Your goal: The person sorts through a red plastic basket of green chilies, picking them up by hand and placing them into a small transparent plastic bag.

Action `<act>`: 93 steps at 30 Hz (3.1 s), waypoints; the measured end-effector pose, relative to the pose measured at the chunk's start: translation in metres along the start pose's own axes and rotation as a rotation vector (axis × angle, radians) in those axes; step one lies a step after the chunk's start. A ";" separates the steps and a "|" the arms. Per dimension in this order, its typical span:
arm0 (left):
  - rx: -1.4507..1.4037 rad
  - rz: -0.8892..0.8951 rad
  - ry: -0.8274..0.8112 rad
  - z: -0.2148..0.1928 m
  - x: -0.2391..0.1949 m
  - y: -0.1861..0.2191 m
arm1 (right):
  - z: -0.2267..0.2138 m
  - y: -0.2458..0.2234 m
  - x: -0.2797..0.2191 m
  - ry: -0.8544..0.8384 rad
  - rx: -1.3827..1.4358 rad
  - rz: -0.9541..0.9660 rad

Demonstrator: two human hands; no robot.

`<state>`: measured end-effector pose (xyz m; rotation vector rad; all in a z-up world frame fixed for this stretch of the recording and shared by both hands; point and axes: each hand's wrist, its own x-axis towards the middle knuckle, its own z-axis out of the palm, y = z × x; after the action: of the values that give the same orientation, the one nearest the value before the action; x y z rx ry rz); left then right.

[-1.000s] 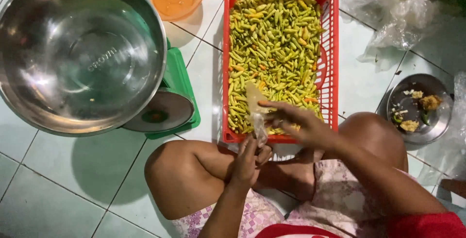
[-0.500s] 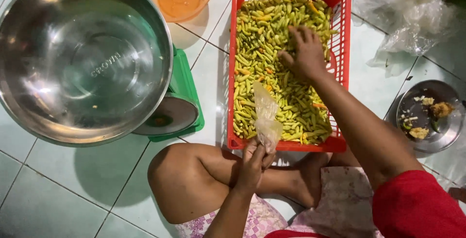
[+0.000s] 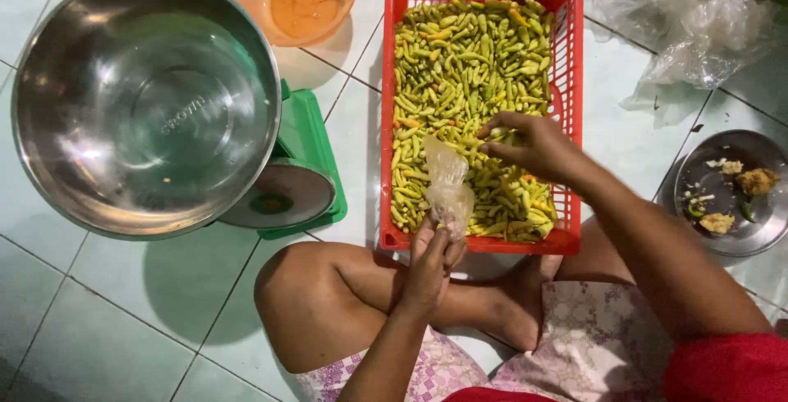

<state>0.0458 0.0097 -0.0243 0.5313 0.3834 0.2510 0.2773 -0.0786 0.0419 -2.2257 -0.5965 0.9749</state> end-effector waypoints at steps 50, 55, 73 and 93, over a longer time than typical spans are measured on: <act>-0.236 -0.239 -0.177 -0.005 0.026 -0.005 | 0.016 -0.072 -0.046 -0.294 -0.587 0.072; -0.255 -0.225 -0.167 -0.007 0.026 -0.001 | 0.008 -0.086 -0.044 -0.383 -0.750 -0.038; -0.171 -0.197 -0.131 -0.024 0.028 -0.004 | -0.004 0.034 0.191 0.364 -0.503 -0.342; -0.091 -0.074 -0.095 -0.010 0.030 0.001 | -0.032 -0.070 -0.032 -0.118 0.002 0.097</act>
<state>0.0680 0.0251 -0.0401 0.4366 0.2970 0.1703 0.2716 -0.0612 0.1232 -2.2244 -0.5437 1.1614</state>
